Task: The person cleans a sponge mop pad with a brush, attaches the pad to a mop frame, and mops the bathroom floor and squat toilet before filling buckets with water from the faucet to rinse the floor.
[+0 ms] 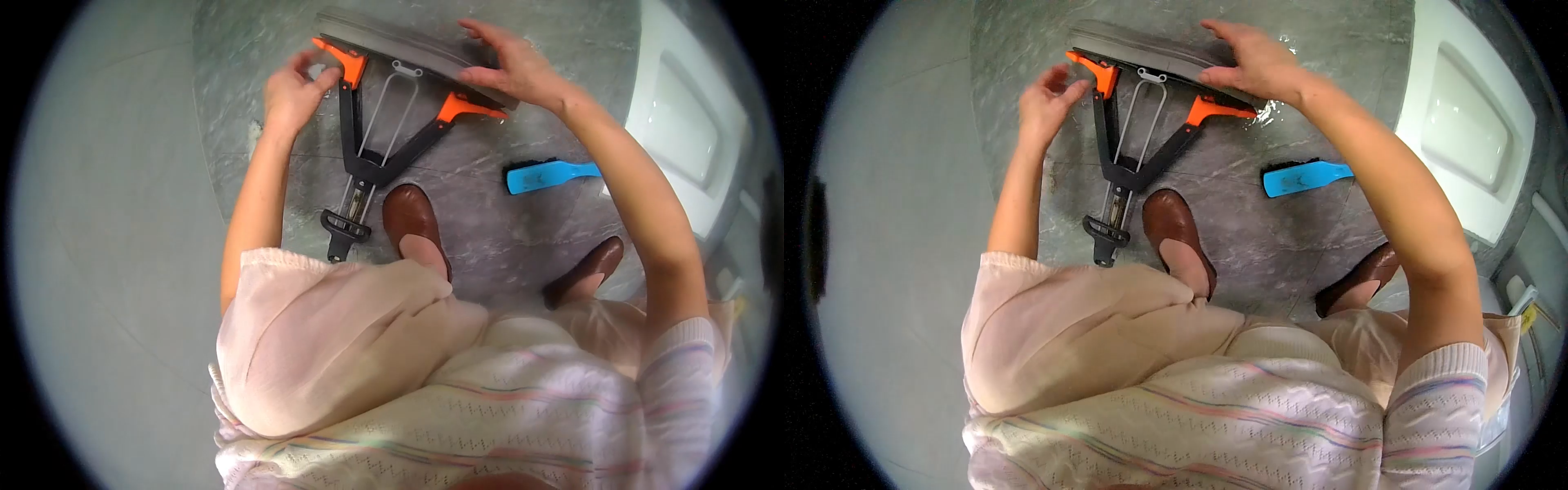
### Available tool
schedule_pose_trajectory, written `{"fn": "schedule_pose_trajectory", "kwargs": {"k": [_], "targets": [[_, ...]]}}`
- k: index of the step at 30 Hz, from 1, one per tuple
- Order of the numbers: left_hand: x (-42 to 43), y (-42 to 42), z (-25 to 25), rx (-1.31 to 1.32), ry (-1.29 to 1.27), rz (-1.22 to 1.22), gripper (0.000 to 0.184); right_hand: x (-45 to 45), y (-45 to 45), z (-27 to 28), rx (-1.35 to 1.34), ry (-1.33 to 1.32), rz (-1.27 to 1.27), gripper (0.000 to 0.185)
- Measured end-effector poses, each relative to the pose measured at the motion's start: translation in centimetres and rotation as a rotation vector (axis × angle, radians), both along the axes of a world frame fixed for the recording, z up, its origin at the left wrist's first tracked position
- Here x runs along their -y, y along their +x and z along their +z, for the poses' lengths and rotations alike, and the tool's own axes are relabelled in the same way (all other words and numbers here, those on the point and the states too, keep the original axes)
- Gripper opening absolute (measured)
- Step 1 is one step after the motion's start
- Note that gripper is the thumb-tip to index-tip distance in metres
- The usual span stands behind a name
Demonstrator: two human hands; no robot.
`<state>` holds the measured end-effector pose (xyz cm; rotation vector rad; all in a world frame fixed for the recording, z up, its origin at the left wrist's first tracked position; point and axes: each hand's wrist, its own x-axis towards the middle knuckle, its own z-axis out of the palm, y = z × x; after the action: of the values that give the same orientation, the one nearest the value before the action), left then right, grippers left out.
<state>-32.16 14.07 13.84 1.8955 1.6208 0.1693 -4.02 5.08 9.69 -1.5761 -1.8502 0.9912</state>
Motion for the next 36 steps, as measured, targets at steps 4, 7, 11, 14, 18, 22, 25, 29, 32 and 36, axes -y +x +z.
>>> {"fn": "schedule_pose_trajectory", "kwargs": {"k": [4,7,11,14,18,22,25,29,32,36], "targets": [[0.1,3.0,1.0,-0.111,0.56,-0.626,0.057,1.8,-0.3,1.2,0.212,-0.074,0.039,0.072],[1.6,6.4,0.3,-0.092,0.517,-0.835,0.061,3.0,-1.5,0.3,0.325,-0.045,0.032,0.075],[2.3,8.7,-3.1,-0.101,0.587,-0.957,0.055,2.5,-1.2,-0.6,0.228,-0.054,0.041,0.069],[1.5,9.5,-3.6,-0.088,0.446,-1.006,0.059,2.6,-1.4,-0.9,0.262,0.0,0.05,0.065],[1.2,9.4,-4.0,-0.056,0.438,-1.098,0.054,2.6,-1.7,-0.3,0.304,-0.005,0.067,0.061],[1.4,9.2,-4.4,-0.105,0.415,-1.142,0.053,2.8,-1.7,-0.7,0.262,0.089,0.066,0.059],[1.1,9.2,-3.4,-0.096,0.425,-1.108,0.054,2.4,-1.1,-0.8,0.197,0.047,0.057,0.056],[-1.6,6.9,-0.7,0.004,0.532,-0.85,0.056,1.1,0.3,0.2,0.017,-0.177,-0.008,0.053],[-3.4,2.3,0.3,-0.065,0.569,-0.429,0.043,-0.8,-1.4,0.8,0.098,-0.098,-0.013,0.06],[-0.7,-2.1,-0.4,-0.064,0.043,0.103,0.038,-2.6,-5.3,0.2,0.247,-0.007,-0.003,0.065]]}}
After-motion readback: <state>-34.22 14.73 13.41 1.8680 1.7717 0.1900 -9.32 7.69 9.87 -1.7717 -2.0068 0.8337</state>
